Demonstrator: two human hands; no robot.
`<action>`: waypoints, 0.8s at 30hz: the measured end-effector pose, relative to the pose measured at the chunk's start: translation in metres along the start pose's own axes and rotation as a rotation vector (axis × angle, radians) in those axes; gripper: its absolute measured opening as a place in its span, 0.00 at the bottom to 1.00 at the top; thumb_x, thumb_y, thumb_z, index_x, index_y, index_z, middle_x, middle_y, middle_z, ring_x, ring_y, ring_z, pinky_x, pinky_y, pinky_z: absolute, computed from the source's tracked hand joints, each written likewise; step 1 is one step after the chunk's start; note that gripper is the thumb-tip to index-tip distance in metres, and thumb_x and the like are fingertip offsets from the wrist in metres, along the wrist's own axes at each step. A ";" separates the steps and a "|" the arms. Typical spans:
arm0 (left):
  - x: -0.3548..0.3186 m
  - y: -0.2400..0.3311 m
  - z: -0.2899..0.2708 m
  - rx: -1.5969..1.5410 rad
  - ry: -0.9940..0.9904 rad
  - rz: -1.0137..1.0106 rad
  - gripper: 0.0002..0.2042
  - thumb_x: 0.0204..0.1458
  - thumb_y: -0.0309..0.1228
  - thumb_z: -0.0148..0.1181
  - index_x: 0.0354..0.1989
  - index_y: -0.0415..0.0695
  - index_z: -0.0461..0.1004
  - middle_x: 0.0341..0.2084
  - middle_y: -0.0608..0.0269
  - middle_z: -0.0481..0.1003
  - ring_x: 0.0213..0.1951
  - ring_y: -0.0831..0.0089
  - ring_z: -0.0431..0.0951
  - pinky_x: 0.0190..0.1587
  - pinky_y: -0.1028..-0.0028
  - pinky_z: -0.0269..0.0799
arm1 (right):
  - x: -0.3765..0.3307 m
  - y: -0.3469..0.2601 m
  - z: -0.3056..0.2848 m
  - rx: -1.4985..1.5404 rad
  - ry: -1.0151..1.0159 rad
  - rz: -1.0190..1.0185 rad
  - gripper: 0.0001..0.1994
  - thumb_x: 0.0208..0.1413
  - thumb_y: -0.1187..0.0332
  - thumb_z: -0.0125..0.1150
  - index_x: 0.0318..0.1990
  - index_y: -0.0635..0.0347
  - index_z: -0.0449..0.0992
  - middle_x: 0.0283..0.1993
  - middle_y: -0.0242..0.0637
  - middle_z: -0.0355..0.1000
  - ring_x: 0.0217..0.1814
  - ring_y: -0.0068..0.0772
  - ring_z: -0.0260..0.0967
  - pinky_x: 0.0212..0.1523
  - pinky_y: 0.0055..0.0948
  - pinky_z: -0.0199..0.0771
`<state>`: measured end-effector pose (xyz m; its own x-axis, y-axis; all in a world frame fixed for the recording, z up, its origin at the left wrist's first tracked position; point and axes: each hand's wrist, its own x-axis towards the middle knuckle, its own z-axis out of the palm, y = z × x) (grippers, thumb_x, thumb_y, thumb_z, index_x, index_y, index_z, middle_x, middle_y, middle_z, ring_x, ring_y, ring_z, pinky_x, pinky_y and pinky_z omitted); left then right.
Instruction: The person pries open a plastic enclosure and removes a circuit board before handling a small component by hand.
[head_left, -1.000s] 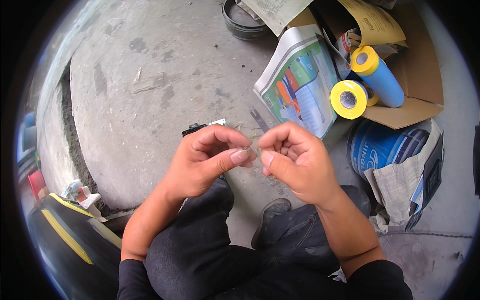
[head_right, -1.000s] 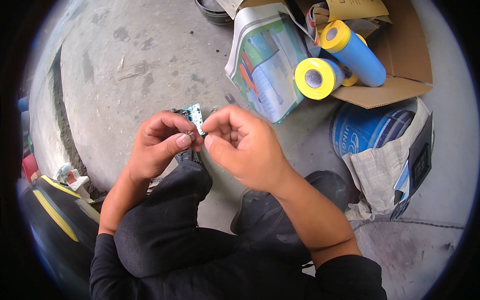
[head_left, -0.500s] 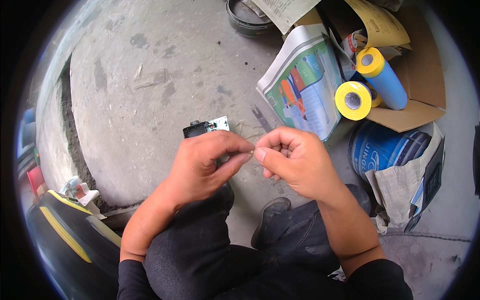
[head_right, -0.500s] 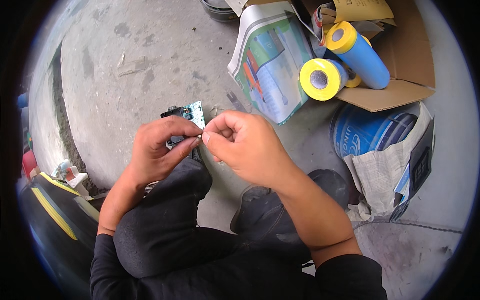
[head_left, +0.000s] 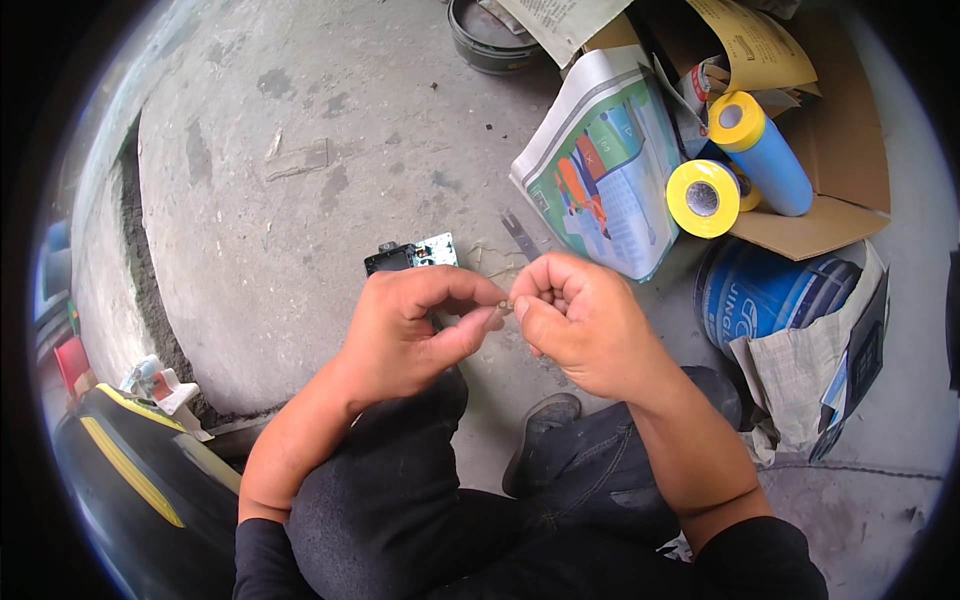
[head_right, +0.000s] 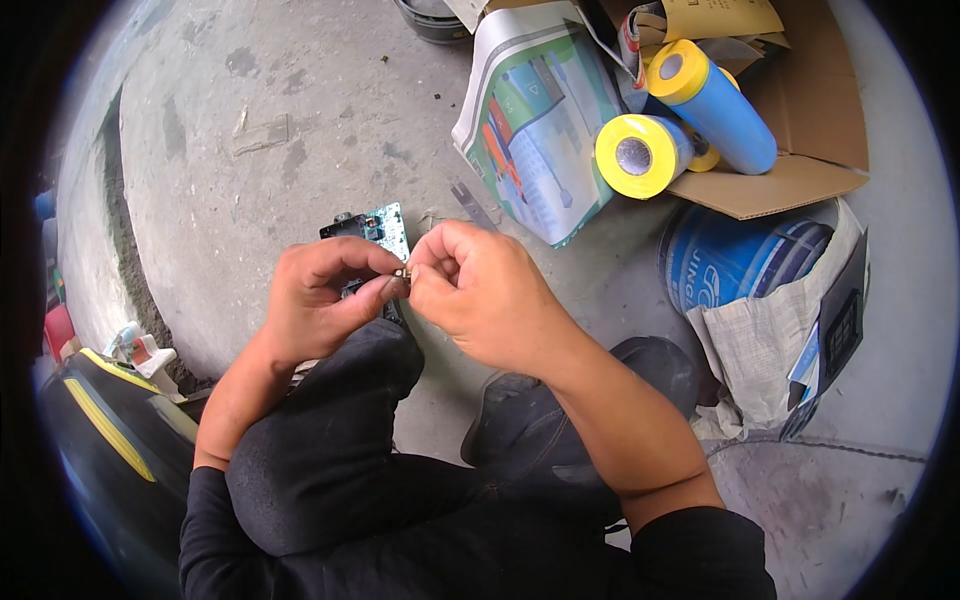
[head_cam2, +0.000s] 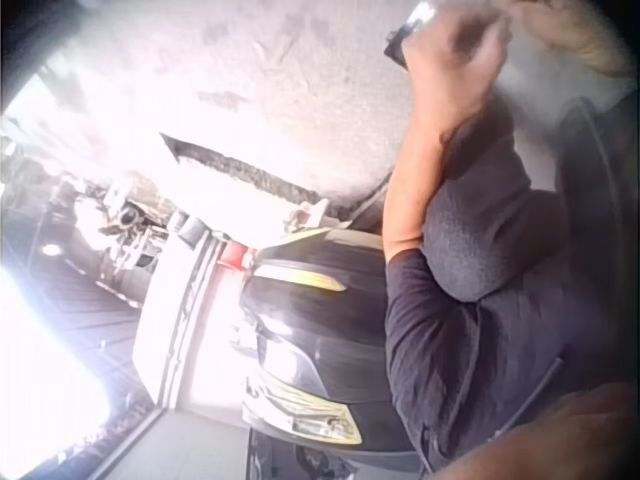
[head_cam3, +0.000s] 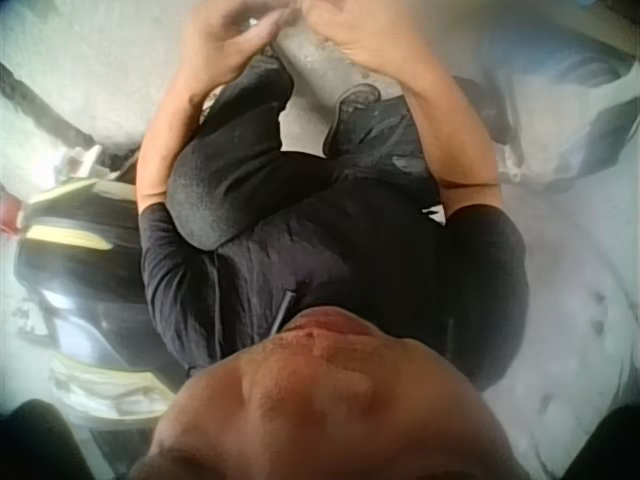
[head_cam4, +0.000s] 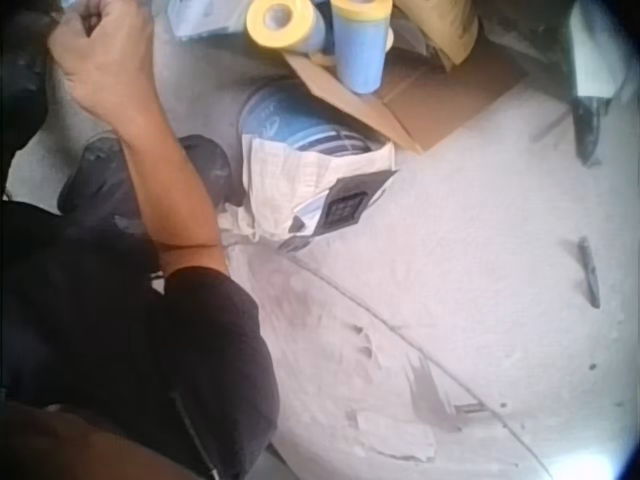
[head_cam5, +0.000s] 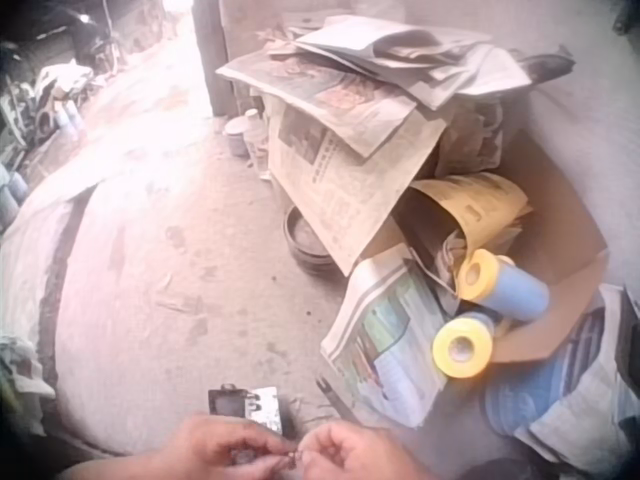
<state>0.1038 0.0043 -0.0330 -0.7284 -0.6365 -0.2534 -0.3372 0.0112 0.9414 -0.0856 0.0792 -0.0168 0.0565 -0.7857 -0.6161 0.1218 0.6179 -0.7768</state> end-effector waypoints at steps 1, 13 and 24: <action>0.000 0.001 0.000 -0.043 -0.011 -0.037 0.04 0.50 0.19 0.62 0.34 0.36 0.76 0.29 0.60 0.80 0.32 0.77 0.80 0.35 0.77 0.77 | 0.000 0.001 -0.001 0.000 -0.009 0.001 0.07 0.55 0.72 0.56 0.34 0.68 0.72 0.29 0.32 0.73 0.32 0.17 0.67 0.34 0.23 0.70; 0.000 -0.004 0.007 -0.565 -0.037 -0.289 0.06 0.52 0.23 0.61 0.37 0.36 0.73 0.28 0.68 0.76 0.32 0.83 0.75 0.36 0.81 0.72 | 0.003 0.004 0.000 0.069 -0.056 0.040 0.08 0.57 0.69 0.56 0.34 0.67 0.73 0.30 0.30 0.73 0.31 0.15 0.65 0.32 0.21 0.68; 0.003 -0.010 0.001 -0.662 -0.036 -0.368 0.06 0.53 0.25 0.63 0.36 0.37 0.74 0.28 0.68 0.75 0.30 0.82 0.74 0.34 0.80 0.70 | 0.002 0.005 0.001 -0.142 0.050 -0.145 0.08 0.57 0.69 0.59 0.37 0.66 0.76 0.30 0.35 0.74 0.28 0.19 0.67 0.29 0.24 0.68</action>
<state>0.1048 0.0028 -0.0437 -0.6609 -0.4844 -0.5732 -0.1421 -0.6692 0.7294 -0.0838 0.0802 -0.0219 -0.0007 -0.8664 -0.4994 -0.0160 0.4993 -0.8663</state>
